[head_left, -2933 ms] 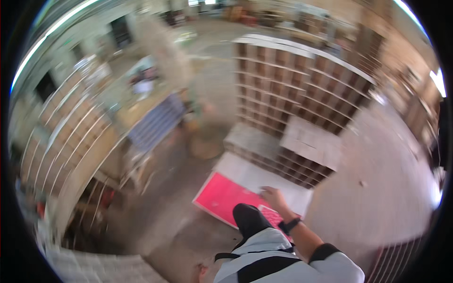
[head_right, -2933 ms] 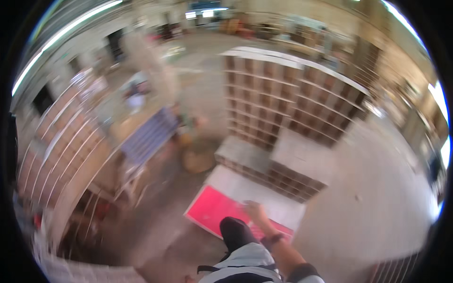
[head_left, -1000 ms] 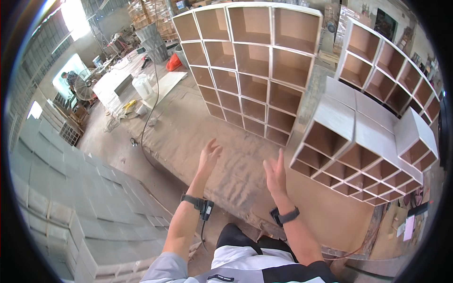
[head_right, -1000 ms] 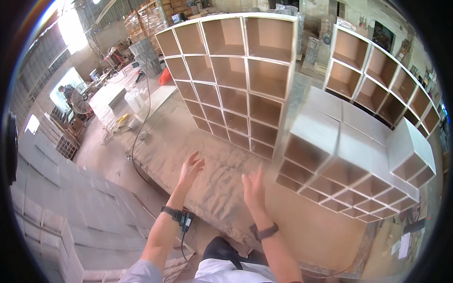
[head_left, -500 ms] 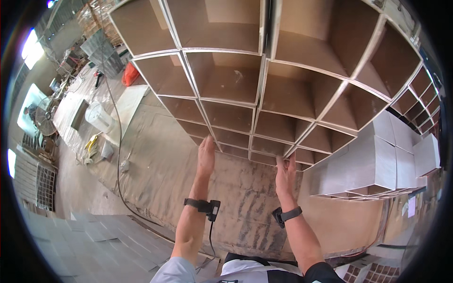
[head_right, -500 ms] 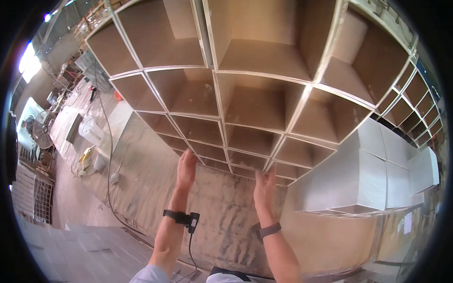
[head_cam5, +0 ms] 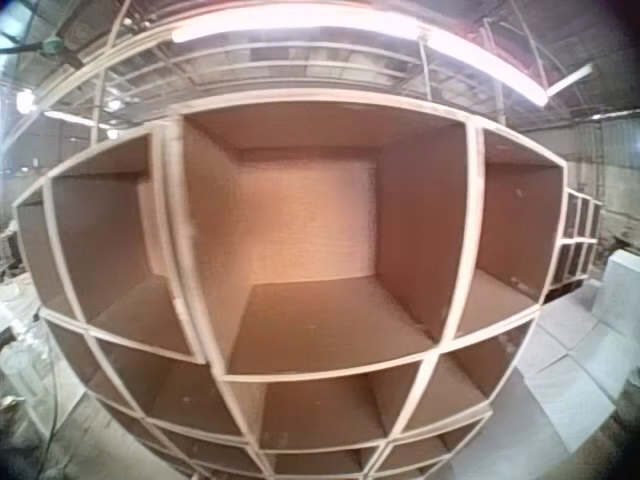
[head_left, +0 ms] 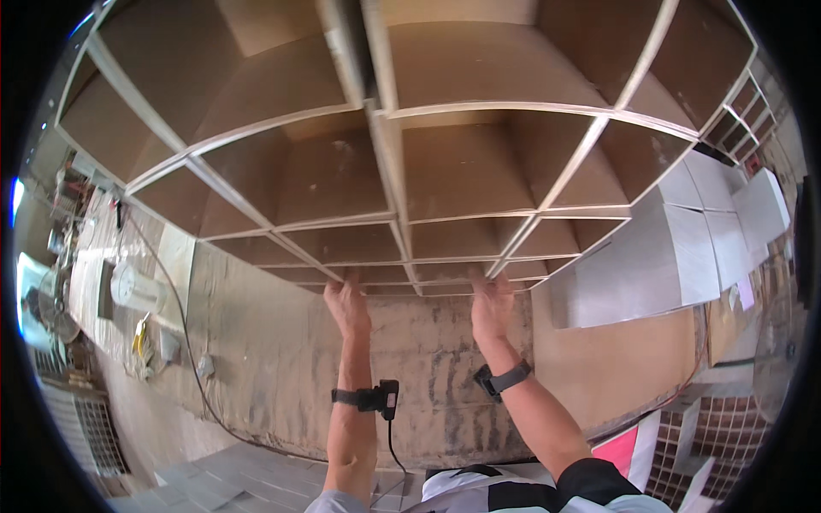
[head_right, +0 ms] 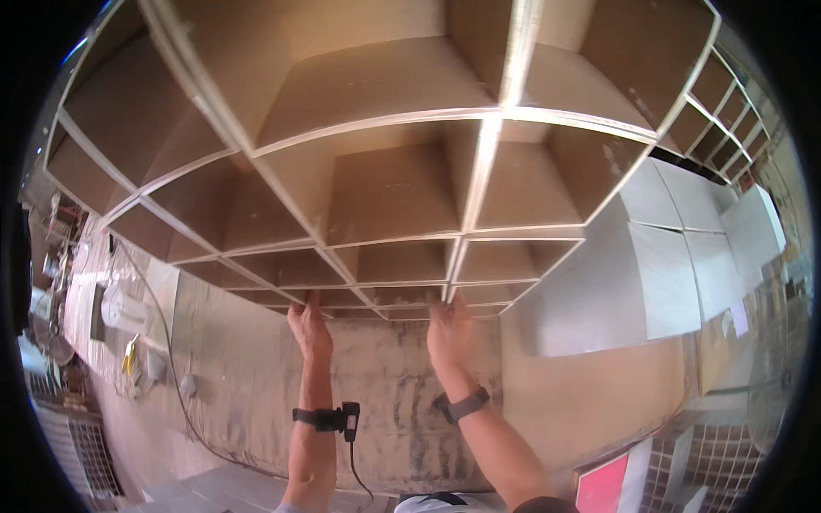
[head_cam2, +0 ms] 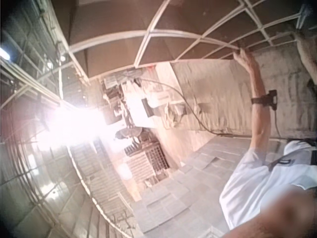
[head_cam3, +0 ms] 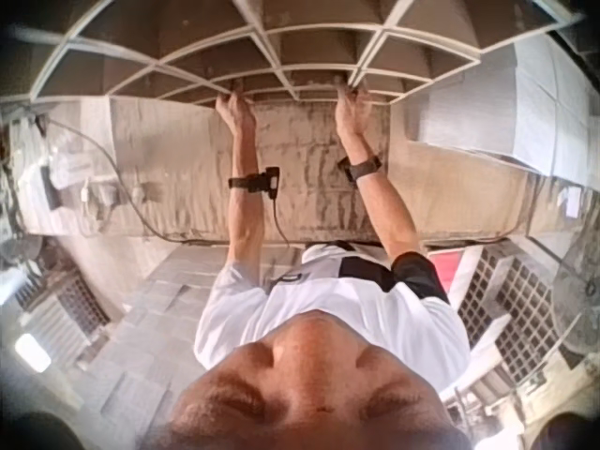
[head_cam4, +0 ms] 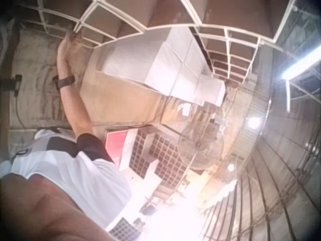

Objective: The person picks up small white wooden boxes from a large shelving unit and uses a handheld orbital sander to smooth their surfaces. The person repeatedly picks up boxes, sands them, and places them back on the workbench.

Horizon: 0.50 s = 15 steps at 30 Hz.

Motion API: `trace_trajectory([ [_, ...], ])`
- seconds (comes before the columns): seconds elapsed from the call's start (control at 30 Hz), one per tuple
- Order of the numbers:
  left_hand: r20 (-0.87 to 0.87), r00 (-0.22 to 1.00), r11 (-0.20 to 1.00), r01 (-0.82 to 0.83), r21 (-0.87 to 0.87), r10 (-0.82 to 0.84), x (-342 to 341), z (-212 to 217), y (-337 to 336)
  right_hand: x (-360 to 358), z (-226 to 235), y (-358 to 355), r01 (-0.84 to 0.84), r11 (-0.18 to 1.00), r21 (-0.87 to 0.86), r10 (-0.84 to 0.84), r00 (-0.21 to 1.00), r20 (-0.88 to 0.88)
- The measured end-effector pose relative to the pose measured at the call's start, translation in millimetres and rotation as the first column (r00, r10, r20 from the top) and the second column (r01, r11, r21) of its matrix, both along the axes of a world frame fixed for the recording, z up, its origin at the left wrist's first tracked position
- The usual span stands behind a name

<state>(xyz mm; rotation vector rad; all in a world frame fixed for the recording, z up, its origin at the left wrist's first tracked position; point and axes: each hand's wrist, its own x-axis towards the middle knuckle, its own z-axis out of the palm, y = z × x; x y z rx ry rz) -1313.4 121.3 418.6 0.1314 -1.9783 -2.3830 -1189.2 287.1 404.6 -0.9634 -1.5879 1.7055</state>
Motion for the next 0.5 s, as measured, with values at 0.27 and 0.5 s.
trace_trajectory([
  [0.27, -0.056, 0.998, 0.997, 0.032, 0.077, -0.027, 3.1, -3.7, 3.4, -6.9, -9.8, -3.9, 0.053, 0.986, -0.158, -0.083, 0.979, -0.188],
  [0.5, -0.150, 0.989, 0.983, 0.007, 0.186, 0.022, 3.9, -11.9, 10.7, -13.0, -34.3, -6.7, -0.017, 0.973, -0.232, -0.094, 0.884, -0.459],
])
